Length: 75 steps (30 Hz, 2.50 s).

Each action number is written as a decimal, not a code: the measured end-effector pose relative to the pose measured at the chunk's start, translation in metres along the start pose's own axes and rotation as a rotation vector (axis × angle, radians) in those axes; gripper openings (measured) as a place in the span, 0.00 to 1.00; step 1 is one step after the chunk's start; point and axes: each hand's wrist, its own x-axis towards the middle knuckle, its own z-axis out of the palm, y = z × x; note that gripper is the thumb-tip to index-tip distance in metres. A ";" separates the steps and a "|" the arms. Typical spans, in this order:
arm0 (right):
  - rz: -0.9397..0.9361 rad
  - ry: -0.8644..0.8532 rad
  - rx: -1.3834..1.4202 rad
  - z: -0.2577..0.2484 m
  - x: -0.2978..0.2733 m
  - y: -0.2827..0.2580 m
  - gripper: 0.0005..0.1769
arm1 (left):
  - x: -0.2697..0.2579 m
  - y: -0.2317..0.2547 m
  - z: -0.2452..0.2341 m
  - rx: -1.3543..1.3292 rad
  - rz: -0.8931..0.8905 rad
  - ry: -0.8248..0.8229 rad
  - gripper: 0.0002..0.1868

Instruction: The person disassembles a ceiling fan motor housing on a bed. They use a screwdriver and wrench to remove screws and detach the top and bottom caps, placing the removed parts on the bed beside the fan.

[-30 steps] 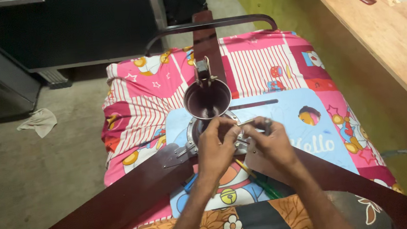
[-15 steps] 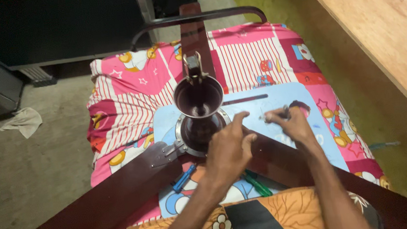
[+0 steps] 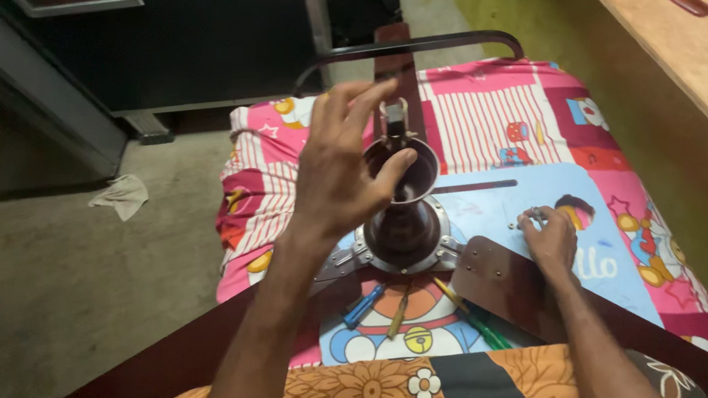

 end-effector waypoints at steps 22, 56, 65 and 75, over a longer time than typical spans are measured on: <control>0.265 -0.318 0.789 -0.103 0.000 -0.095 0.12 | 0.040 -0.052 0.023 0.077 0.290 -0.205 0.16; 0.318 -0.268 -0.177 0.020 0.030 0.048 0.14 | 0.026 -0.013 0.047 0.090 -0.041 -0.139 0.24; 0.288 -0.159 0.108 0.019 0.023 0.050 0.18 | 0.014 -0.020 0.059 -0.065 0.009 -0.030 0.17; 0.243 -0.152 0.153 0.008 0.023 0.043 0.17 | 0.019 -0.042 0.040 -0.113 0.161 0.023 0.13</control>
